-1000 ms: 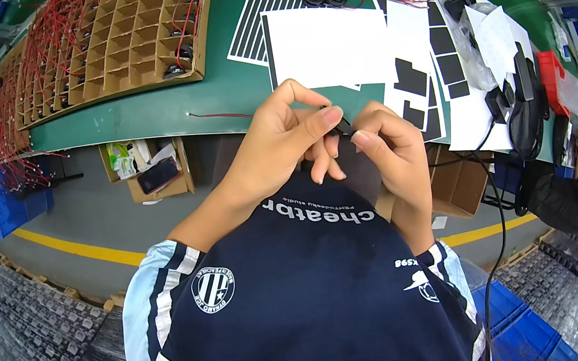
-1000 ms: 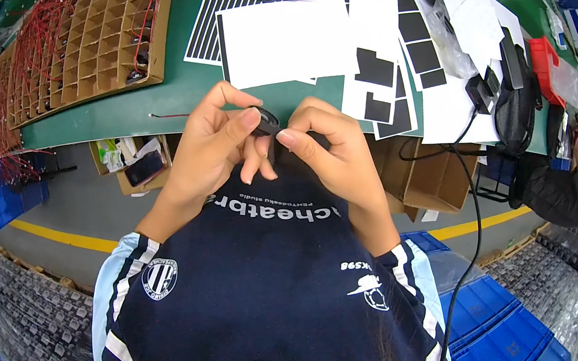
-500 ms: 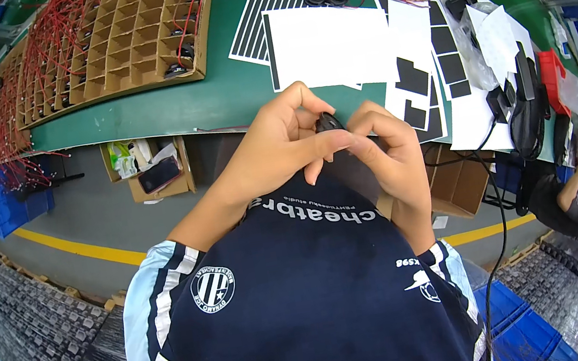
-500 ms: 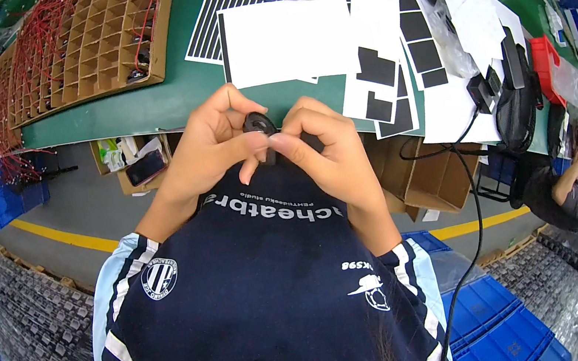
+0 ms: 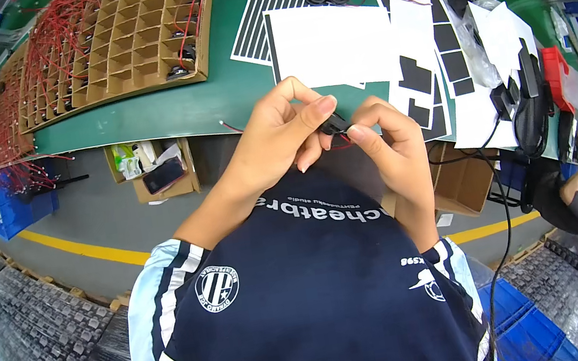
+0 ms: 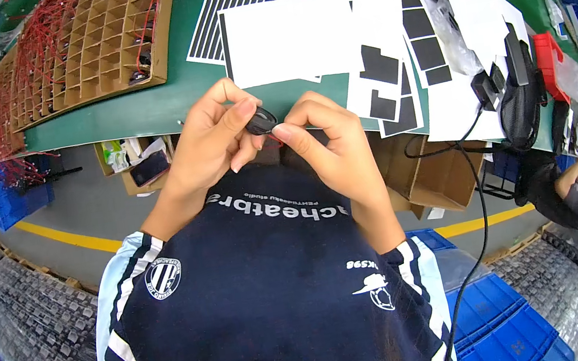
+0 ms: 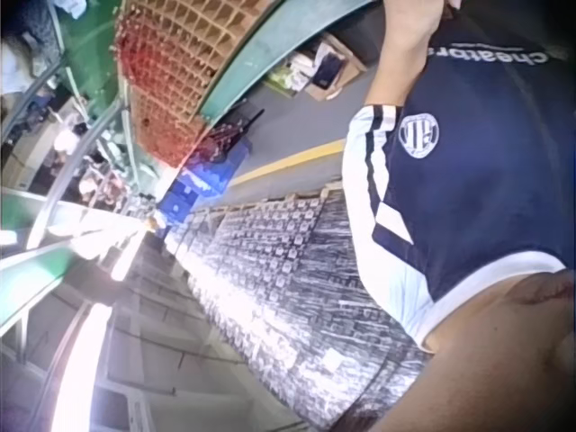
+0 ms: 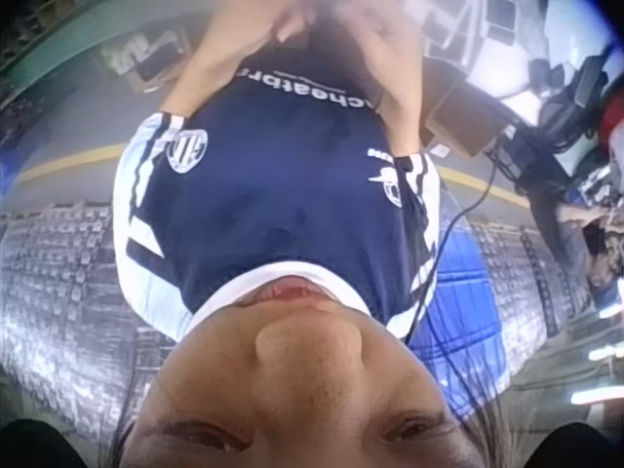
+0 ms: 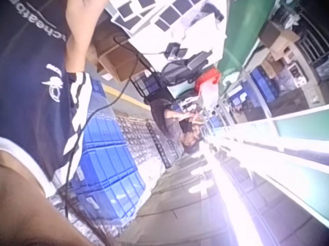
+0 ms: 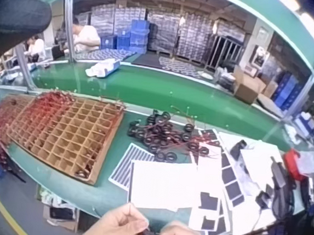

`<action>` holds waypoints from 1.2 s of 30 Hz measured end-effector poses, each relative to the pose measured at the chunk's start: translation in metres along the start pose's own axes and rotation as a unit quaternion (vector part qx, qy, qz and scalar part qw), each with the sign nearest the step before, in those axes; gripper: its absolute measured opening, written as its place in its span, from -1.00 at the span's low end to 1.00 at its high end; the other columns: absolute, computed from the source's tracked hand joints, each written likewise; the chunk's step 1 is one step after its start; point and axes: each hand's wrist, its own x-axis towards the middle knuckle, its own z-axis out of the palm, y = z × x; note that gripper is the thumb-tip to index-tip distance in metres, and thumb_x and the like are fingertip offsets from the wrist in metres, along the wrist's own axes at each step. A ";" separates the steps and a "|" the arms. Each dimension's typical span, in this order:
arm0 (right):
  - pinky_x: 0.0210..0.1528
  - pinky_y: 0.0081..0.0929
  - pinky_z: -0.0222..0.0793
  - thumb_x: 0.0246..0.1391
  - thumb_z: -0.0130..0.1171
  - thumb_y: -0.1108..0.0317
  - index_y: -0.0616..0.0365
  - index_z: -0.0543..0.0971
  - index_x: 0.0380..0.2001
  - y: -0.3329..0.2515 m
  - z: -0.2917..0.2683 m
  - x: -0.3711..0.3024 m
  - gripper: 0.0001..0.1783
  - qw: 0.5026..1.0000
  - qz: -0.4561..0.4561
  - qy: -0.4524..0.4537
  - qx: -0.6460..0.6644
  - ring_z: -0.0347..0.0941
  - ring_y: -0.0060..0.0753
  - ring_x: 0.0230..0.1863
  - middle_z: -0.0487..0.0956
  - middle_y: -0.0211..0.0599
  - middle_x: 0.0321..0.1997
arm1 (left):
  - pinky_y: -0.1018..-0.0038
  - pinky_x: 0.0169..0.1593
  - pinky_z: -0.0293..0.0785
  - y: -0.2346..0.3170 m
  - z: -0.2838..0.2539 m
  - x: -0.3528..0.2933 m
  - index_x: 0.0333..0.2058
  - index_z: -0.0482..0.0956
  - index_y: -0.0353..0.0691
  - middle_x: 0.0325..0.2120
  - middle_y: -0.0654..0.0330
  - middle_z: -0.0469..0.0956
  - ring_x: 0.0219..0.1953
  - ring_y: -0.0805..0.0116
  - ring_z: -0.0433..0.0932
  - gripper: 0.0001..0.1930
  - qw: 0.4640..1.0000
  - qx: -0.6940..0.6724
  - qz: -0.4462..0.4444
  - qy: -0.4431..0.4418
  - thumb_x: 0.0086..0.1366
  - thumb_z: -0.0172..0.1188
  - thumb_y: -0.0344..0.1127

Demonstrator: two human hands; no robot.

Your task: Assembling small electronic components by attaching wires and applying adhesive strips.

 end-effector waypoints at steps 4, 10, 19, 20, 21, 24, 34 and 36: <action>-0.48 -0.68 0.13 -0.06 0.08 0.43 0.28 0.41 -0.62 -0.002 0.001 0.000 -0.84 0.999 0.024 0.006 0.028 0.23 -0.61 -0.54 0.34 -0.39 -0.62 | 0.72 -0.73 0.15 0.002 0.005 -0.001 -0.48 0.25 -0.23 -0.76 0.19 0.37 -0.84 0.60 0.26 -0.76 1.000 -0.018 -0.017 -0.014 0.20 0.00 -0.19; -0.52 -0.70 0.08 -0.05 0.08 0.42 0.27 0.40 -0.63 0.001 0.001 -0.003 -0.82 0.999 0.034 0.001 0.020 0.19 -0.66 -0.57 0.32 -0.43 -0.63 | 0.72 -0.73 0.13 -0.005 0.006 -0.001 -0.40 0.28 -0.33 -0.70 0.19 0.40 -0.81 0.62 0.28 -0.77 0.998 0.047 0.041 -0.020 0.16 0.07 -0.28; -0.54 -0.76 0.05 -0.04 0.08 0.40 0.25 0.40 -0.61 -0.003 -0.006 -0.004 -0.82 0.992 0.121 -0.013 0.033 0.15 -0.77 -0.57 0.33 -0.52 -0.66 | 0.74 -0.69 0.13 -0.004 0.008 0.002 -0.38 0.35 -0.33 -0.70 0.23 0.40 -0.77 0.65 0.27 -0.75 0.996 0.076 0.035 -0.006 0.15 0.09 -0.23; -0.53 -0.76 0.07 -0.03 0.08 0.41 0.25 0.40 -0.60 -0.001 -0.006 -0.005 -0.83 0.993 0.103 -0.009 0.064 0.16 -0.76 -0.56 0.34 -0.51 -0.65 | 0.74 -0.70 0.10 -0.003 0.008 0.003 -0.36 0.35 -0.32 -0.69 0.22 0.40 -0.78 0.65 0.26 -0.75 0.997 0.075 0.033 0.006 0.15 0.09 -0.23; -0.53 -0.76 0.07 -0.03 0.08 0.41 0.25 0.40 -0.60 0.000 -0.006 -0.005 -0.83 0.993 0.103 -0.009 0.065 0.16 -0.76 -0.56 0.34 -0.51 -0.65 | 0.74 -0.72 0.08 -0.002 0.009 0.003 -0.33 0.35 -0.32 -0.69 0.22 0.40 -0.79 0.66 0.25 -0.74 0.997 0.074 0.031 0.018 0.16 0.08 -0.22; -0.48 -0.76 0.10 -0.03 0.07 0.42 0.26 0.40 -0.58 0.001 -0.005 -0.006 -0.84 0.994 0.081 -0.003 0.067 0.17 -0.74 -0.53 0.34 -0.50 -0.62 | 0.74 -0.73 0.06 -0.003 0.006 0.001 -0.35 0.34 -0.30 -0.69 0.21 0.40 -0.80 0.65 0.24 -0.75 0.999 0.038 0.008 0.024 0.18 0.05 -0.21; -0.43 -0.73 0.11 -0.03 0.06 0.42 0.25 0.38 -0.58 -0.001 0.001 -0.005 -0.85 0.995 0.048 0.007 0.082 0.19 -0.70 -0.50 0.35 -0.48 -0.60 | 0.73 -0.74 0.05 -0.005 0.007 0.000 -0.39 0.32 -0.28 -0.72 0.20 0.39 -0.82 0.64 0.23 -0.76 0.999 -0.050 -0.004 -0.006 0.23 -0.04 -0.18; -0.43 -0.72 0.11 -0.03 0.07 0.41 0.25 0.38 -0.59 -0.002 0.002 -0.006 -0.84 0.996 0.051 0.015 0.078 0.19 -0.68 -0.51 0.35 -0.46 -0.60 | 0.72 -0.73 0.07 -0.006 0.006 -0.001 -0.39 0.31 -0.28 -0.71 0.20 0.39 -0.82 0.64 0.23 -0.76 1.000 -0.020 0.002 -0.007 0.24 -0.05 -0.19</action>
